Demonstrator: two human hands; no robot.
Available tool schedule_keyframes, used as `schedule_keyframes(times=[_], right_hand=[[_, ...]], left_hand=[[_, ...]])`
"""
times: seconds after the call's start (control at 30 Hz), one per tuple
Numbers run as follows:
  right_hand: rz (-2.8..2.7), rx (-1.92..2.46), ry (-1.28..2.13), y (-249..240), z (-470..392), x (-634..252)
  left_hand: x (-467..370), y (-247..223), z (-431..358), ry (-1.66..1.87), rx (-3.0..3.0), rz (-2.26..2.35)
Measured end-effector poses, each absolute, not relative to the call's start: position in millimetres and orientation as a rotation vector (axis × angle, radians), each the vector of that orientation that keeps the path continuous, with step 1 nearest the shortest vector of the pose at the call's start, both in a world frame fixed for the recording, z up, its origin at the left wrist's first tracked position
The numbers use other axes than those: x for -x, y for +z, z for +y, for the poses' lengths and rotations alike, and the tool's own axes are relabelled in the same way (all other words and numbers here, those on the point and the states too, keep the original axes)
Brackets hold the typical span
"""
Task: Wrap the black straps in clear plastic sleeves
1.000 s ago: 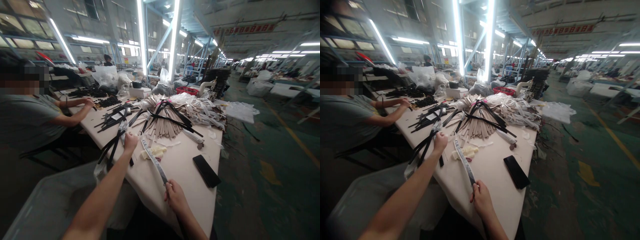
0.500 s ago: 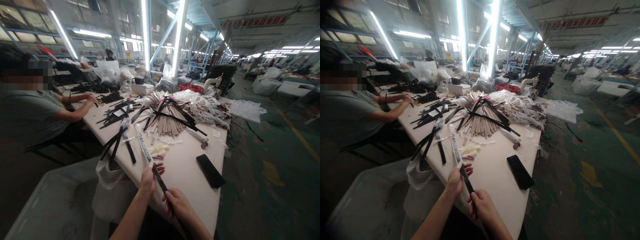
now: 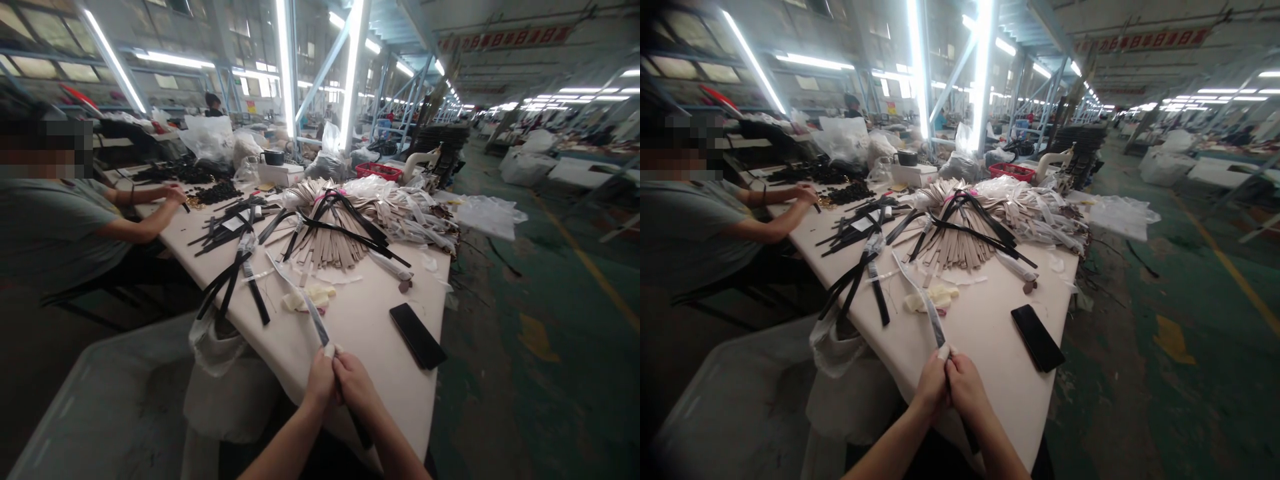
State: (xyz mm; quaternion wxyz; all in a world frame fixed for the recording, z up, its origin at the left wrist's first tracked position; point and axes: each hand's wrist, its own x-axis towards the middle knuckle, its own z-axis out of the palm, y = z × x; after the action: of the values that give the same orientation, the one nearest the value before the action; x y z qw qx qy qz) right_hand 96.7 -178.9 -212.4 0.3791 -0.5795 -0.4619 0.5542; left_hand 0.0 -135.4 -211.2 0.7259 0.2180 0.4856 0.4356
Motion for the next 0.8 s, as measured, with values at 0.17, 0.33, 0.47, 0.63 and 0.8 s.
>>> schedule_keyframes(times=[0.17, 0.33, 0.47, 0.63, 0.8], right_hand=[[-1.117, 1.379, 1.713, -212, -180, -94], [-1.209, 1.481, 1.431, -211, -177, -95], [-1.149, 1.401, 1.559, -211, -182, -102], [-1.06, 1.412, 1.66, -216, -189, -103], [-1.124, 1.401, 1.556, -216, -179, -105]], left_hand=[[7, -206, -126, 0.995, -0.334, 1.018], [-3, -218, -143, 0.98, -0.432, 1.082], [9, -210, -123, 0.911, -0.441, 1.047], [20, -195, -83, 1.088, -0.43, 1.058], [-3, -222, -134, 0.978, -0.608, 1.183]])
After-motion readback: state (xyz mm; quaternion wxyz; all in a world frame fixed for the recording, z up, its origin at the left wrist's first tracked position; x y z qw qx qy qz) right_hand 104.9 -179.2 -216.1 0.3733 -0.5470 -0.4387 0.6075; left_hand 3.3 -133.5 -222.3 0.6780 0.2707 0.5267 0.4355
